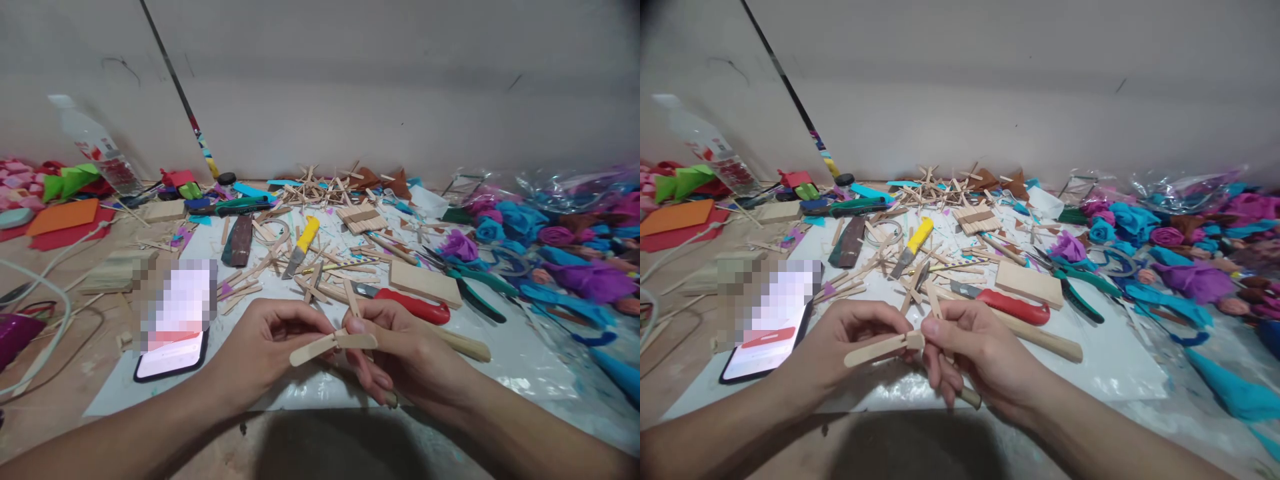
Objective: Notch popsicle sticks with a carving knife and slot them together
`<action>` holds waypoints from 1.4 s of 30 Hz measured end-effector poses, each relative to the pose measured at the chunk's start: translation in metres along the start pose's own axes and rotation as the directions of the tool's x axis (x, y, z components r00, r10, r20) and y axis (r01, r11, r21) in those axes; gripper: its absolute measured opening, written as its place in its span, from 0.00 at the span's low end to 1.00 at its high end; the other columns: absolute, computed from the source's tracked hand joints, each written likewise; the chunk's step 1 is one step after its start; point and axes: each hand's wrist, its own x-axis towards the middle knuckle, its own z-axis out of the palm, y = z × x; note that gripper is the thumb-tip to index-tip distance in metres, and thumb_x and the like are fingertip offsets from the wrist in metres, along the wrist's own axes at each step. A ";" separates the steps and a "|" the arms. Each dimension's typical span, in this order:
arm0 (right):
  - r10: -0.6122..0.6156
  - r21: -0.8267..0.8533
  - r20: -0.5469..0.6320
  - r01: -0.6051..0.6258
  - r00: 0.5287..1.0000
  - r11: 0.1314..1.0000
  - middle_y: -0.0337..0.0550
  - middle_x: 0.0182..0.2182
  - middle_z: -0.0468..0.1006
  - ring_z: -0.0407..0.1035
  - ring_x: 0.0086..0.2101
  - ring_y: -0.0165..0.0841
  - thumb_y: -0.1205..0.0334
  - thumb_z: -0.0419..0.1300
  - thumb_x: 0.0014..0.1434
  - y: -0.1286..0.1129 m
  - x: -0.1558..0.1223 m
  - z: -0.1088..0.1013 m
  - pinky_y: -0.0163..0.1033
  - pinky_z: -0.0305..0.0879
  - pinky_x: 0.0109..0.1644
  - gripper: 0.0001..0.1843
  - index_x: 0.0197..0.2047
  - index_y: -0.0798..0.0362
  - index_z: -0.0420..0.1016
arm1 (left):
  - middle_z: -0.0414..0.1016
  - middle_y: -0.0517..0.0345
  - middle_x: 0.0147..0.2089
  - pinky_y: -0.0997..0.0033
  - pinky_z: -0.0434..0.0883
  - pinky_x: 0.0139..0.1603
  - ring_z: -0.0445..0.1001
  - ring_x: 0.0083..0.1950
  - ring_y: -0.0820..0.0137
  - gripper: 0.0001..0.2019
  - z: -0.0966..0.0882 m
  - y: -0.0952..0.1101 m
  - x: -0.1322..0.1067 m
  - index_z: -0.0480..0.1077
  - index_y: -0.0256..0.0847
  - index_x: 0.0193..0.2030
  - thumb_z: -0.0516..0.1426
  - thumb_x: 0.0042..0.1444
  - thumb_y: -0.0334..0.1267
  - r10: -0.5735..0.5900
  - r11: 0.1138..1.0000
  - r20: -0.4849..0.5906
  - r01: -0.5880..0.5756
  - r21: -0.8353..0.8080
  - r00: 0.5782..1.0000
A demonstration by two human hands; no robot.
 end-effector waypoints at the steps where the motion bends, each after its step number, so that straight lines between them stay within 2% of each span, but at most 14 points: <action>1: -0.010 -0.021 -0.013 0.009 1.000 1.000 0.36 0.19 0.78 0.59 0.15 0.22 0.47 0.74 0.63 0.001 0.000 0.000 0.28 0.61 0.19 0.19 0.33 0.55 0.80 | 0.85 0.52 0.36 0.71 0.74 0.42 0.81 0.38 0.68 0.09 0.000 0.001 0.000 0.85 0.38 0.38 0.75 0.57 0.40 -0.011 1.000 0.012 0.011 -0.015 1.000; 4: -0.043 -0.096 -0.050 0.038 0.998 0.995 0.34 0.20 0.75 0.61 0.17 0.21 0.47 0.72 0.67 0.002 0.000 -0.003 0.27 0.56 0.21 0.19 0.36 0.56 0.81 | 0.84 0.55 0.36 0.73 0.73 0.41 0.79 0.37 0.70 0.10 0.001 0.005 -0.001 0.84 0.39 0.38 0.75 0.59 0.42 -0.010 0.999 0.002 0.010 -0.054 1.000; 7: -0.082 -0.177 -0.058 0.071 0.995 0.982 0.37 0.25 0.78 0.64 0.19 0.21 0.49 0.71 0.68 -0.002 -0.001 -0.006 0.29 0.57 0.24 0.17 0.37 0.55 0.82 | 0.82 0.59 0.38 0.76 0.71 0.40 0.77 0.37 0.73 0.08 0.002 0.008 -0.002 0.83 0.42 0.39 0.74 0.61 0.41 0.012 0.997 -0.036 -0.015 -0.078 0.999; 9: -0.114 -0.233 -0.066 0.095 0.991 0.968 0.38 0.28 0.79 0.65 0.20 0.23 0.49 0.70 0.69 -0.006 -0.001 -0.007 0.31 0.59 0.25 0.17 0.37 0.55 0.83 | 0.82 0.59 0.38 0.75 0.70 0.41 0.77 0.37 0.72 0.09 0.001 0.009 -0.002 0.82 0.42 0.39 0.74 0.60 0.42 0.023 0.996 -0.048 -0.027 -0.080 0.999; 14: -0.201 -0.411 -0.103 0.142 0.974 0.900 0.38 0.27 0.77 0.64 0.22 0.25 0.48 0.68 0.71 -0.015 -0.004 -0.004 0.33 0.57 0.24 0.19 0.35 0.54 0.83 | 0.81 0.57 0.35 0.76 0.68 0.39 0.75 0.36 0.72 0.11 -0.005 0.010 -0.003 0.83 0.40 0.39 0.73 0.61 0.45 0.027 0.999 -0.052 -0.029 -0.044 0.998; 18: -0.313 -0.494 -0.169 0.195 0.935 0.847 0.40 0.32 0.86 0.65 0.22 0.26 0.47 0.71 0.69 -0.021 -0.009 -0.001 0.32 0.59 0.23 0.15 0.46 0.50 0.81 | 0.80 0.59 0.34 0.78 0.66 0.37 0.72 0.34 0.75 0.08 -0.009 0.011 -0.004 0.84 0.41 0.40 0.74 0.61 0.41 0.023 1.000 -0.047 -0.024 -0.020 0.999; 21: -0.359 -0.514 -0.197 0.215 0.913 0.830 0.40 0.29 0.87 0.63 0.19 0.26 0.44 0.73 0.65 -0.026 -0.011 0.004 0.33 0.59 0.22 0.18 0.43 0.48 0.78 | 0.80 0.60 0.35 0.78 0.69 0.41 0.74 0.36 0.74 0.07 -0.009 0.011 -0.003 0.84 0.41 0.39 0.74 0.60 0.39 0.033 0.999 -0.049 -0.033 -0.008 0.998; 25: -0.400 -0.585 -0.203 0.217 0.894 0.781 0.40 0.22 0.81 0.65 0.18 0.28 0.43 0.77 0.59 -0.032 -0.012 0.010 0.35 0.59 0.20 0.18 0.34 0.49 0.85 | 0.80 0.60 0.36 0.75 0.71 0.43 0.76 0.39 0.72 0.07 -0.008 0.011 -0.003 0.83 0.42 0.38 0.73 0.61 0.40 0.060 0.998 -0.068 -0.058 0.029 0.996; 27: -0.421 -0.598 -0.214 0.223 0.882 0.770 0.41 0.21 0.80 0.67 0.19 0.29 0.42 0.77 0.59 -0.033 -0.013 0.010 0.35 0.58 0.19 0.18 0.34 0.49 0.87 | 0.80 0.59 0.39 0.75 0.70 0.44 0.75 0.41 0.71 0.06 -0.007 0.012 -0.002 0.83 0.42 0.38 0.72 0.62 0.40 0.082 0.995 -0.090 -0.077 0.065 0.993; 30: -0.441 -0.598 -0.221 0.237 0.870 0.766 0.40 0.20 0.81 0.62 0.16 0.27 0.46 0.75 0.61 -0.033 -0.015 0.008 0.35 0.53 0.17 0.15 0.36 0.49 0.88 | 0.80 0.59 0.42 0.73 0.71 0.47 0.76 0.44 0.70 0.04 -0.008 0.013 -0.002 0.83 0.43 0.39 0.71 0.64 0.39 0.110 0.988 -0.126 -0.094 0.126 0.986; 33: -0.462 -0.624 -0.232 0.234 0.856 0.746 0.40 0.19 0.81 0.62 0.15 0.27 0.51 0.74 0.61 -0.034 -0.016 0.006 0.34 0.51 0.16 0.11 0.36 0.49 0.88 | 0.81 0.59 0.40 0.70 0.72 0.47 0.78 0.43 0.68 0.04 -0.008 0.015 -0.001 0.83 0.43 0.40 0.70 0.65 0.39 0.136 0.977 -0.153 -0.107 0.182 0.979; 37: -0.486 -0.660 -0.232 0.231 0.843 0.715 0.40 0.18 0.80 0.59 0.14 0.26 0.52 0.73 0.61 -0.034 -0.014 0.008 0.34 0.47 0.14 0.10 0.35 0.49 0.89 | 0.83 0.59 0.42 0.72 0.72 0.45 0.78 0.42 0.69 0.01 -0.006 0.018 -0.001 0.84 0.44 0.41 0.70 0.64 0.36 0.201 0.955 -0.191 -0.149 0.256 0.961; 42: -0.486 -0.670 -0.245 0.216 0.839 0.711 0.41 0.18 0.80 0.62 0.15 0.27 0.51 0.74 0.59 -0.033 -0.012 0.010 0.34 0.52 0.15 0.10 0.33 0.48 0.89 | 0.83 0.59 0.41 0.73 0.72 0.45 0.78 0.43 0.69 0.01 -0.004 0.021 -0.003 0.84 0.43 0.40 0.69 0.63 0.33 0.251 0.935 -0.193 -0.187 0.301 0.948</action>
